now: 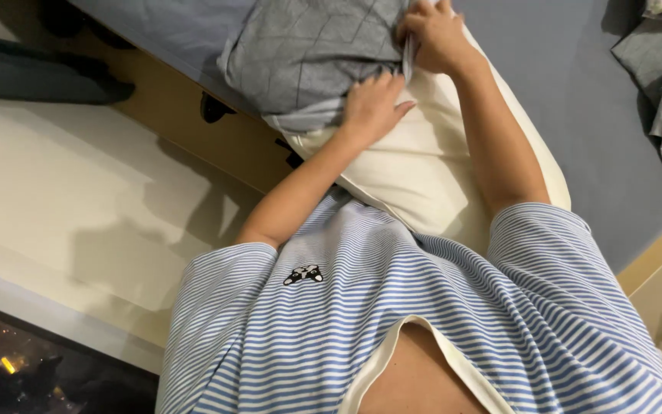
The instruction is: The person inserts a white pillow into a gray patterned pillowcase on a bed. They align the corners, push the pillow inside, and smooth the fabric to fit the case properly.
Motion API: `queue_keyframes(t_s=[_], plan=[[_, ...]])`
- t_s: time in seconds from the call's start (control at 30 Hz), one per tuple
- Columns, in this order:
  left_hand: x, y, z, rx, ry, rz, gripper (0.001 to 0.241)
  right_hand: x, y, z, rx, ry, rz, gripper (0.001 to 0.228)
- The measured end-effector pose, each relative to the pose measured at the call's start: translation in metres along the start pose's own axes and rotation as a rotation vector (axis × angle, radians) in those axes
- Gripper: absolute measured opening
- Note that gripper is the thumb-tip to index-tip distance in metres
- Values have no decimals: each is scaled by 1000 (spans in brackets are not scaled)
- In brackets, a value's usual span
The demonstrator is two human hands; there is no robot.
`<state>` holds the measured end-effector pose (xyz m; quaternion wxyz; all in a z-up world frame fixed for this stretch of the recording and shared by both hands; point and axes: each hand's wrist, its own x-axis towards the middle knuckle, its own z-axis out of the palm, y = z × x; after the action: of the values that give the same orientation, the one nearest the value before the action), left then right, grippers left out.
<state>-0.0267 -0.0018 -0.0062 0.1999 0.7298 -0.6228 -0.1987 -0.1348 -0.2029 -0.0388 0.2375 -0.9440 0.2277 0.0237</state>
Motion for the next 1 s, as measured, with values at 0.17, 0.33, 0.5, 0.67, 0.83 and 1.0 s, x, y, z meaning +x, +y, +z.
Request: queue_keyframes(t_s=[0.17, 0.33, 0.5, 0.67, 0.83, 1.0], plan=[[-12, 12, 2, -93, 47, 104, 17, 7, 52, 4, -122, 169, -12, 46], [-27, -6, -24, -162, 92, 103, 32, 16, 56, 42, -119, 453, 182, 26], [-65, -40, -26, -400, 401, 76, 52, 16, 84, 65, 182, 406, 506, 32], [-113, -74, -21, -89, 614, -218, 36, -3, 90, 38, 700, 61, 505, 30], [-156, -109, 3, 36, 562, -245, 45, -17, 131, 55, 525, -50, 364, 58], [-170, -124, -12, 129, 389, -279, 66, -16, 114, 65, 283, -7, 332, 76]])
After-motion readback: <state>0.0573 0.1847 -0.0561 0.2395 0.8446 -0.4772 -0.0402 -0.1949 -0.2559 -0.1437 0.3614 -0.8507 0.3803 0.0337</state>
